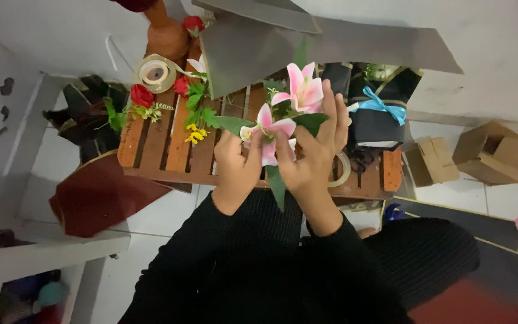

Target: Adding artificial lilies and other floral elements to an arrangement on a wooden crate.

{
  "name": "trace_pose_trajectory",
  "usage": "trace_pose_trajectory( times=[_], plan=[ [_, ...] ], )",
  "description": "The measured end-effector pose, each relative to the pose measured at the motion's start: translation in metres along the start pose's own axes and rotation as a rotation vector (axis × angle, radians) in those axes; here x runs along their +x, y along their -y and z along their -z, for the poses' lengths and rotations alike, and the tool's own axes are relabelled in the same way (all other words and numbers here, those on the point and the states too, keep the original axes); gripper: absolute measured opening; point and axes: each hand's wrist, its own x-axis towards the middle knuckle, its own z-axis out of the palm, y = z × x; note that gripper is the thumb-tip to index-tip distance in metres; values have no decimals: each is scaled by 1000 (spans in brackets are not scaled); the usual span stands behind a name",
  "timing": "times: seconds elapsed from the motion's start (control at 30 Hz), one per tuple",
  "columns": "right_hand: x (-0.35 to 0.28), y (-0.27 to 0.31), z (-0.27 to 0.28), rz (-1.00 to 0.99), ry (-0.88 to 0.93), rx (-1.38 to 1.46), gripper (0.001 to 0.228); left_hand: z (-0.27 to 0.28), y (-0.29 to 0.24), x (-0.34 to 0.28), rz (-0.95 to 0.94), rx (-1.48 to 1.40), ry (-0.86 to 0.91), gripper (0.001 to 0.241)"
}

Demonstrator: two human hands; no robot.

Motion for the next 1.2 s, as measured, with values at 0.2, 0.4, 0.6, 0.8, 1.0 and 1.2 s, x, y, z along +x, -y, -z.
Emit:
trace_pose_trajectory(
  times=[0.2, 0.4, 0.6, 0.8, 1.0, 1.2],
  plan=[
    [-12, -25, -11, -73, 20, 180, 21, -3, 1, -3, 2, -43, 21, 13],
    [-7, -3, -3, -375, 70, 332, 35, -3, 3, -3, -37, -44, -8, 16],
    [-10, 0, 6, -235, 111, 246, 33, 0, 11, 0, -17, -37, 14, 17],
    [-35, -18, 3, -599, 241, 428, 34, -1, 10, -2, 29, -121, 15, 17],
    [-7, 6, 17, -318, 208, 269, 29, 2, 4, 4, 28, -93, 44, 24],
    [-51, -34, 7, -263, 246, 320, 26, 7, 4, 9, 74, -119, 46, 14]
  ],
)
